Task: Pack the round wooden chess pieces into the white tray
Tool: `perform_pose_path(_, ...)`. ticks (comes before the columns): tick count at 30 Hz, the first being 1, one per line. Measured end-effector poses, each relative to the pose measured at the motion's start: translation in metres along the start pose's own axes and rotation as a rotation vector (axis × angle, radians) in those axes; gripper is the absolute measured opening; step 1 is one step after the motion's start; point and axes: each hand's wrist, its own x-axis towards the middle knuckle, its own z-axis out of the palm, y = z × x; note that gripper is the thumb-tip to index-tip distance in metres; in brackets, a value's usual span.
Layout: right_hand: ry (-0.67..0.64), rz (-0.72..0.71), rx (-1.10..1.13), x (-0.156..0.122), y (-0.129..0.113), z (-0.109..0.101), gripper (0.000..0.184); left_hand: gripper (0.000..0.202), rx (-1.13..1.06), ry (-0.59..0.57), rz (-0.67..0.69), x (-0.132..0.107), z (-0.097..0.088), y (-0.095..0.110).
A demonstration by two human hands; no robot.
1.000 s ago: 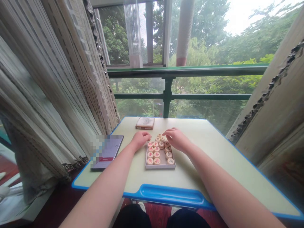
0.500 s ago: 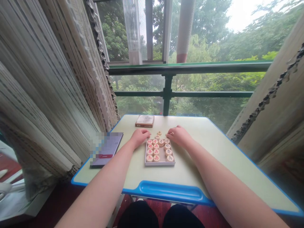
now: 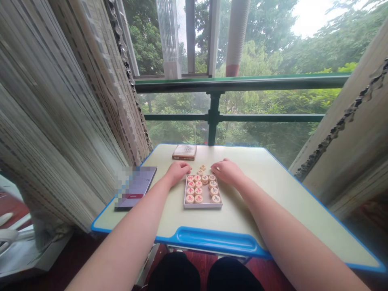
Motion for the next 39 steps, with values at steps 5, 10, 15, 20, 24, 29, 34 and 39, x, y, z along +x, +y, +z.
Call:
perform_pose_path(5,-0.029,0.055,0.077,0.001,0.0,-0.001,0.026,0.019,0.005,0.0,0.015,-0.002,0.0,0.002)
perform_pose_path(10,0.016,0.047,0.06,0.001,0.001,-0.001,0.026,0.019,0.003,0.004,0.013,-0.002,0.0,0.003)
perform_pose_path(15,0.003,0.091,0.02,0.001,0.003,-0.002,0.021,0.02,-0.006,-0.001,0.005,-0.002,0.0,0.002)
perform_pose_path(20,0.003,0.134,0.061,0.002,0.005,-0.002,0.021,0.02,-0.013,0.001,0.001,0.0,0.0,0.0)
perform_pose_path(24,0.013,0.112,0.018,0.001,0.005,-0.003,0.023,0.02,-0.016,-0.001,-0.001,0.001,0.001,-0.002)
perform_pose_path(29,-0.006,0.103,0.025,0.0,0.004,-0.004,0.022,0.019,-0.014,-0.002,-0.005,0.001,0.001,-0.001)
perform_pose_path(34,0.057,0.116,0.039,-0.001,0.003,-0.01,0.02,0.02,-0.012,-0.001,-0.003,0.0,0.001,-0.001)
perform_pose_path(39,0.021,-0.003,0.21,-0.011,-0.008,-0.03,0.022,0.02,0.011,0.001,0.019,-0.001,0.0,0.001)
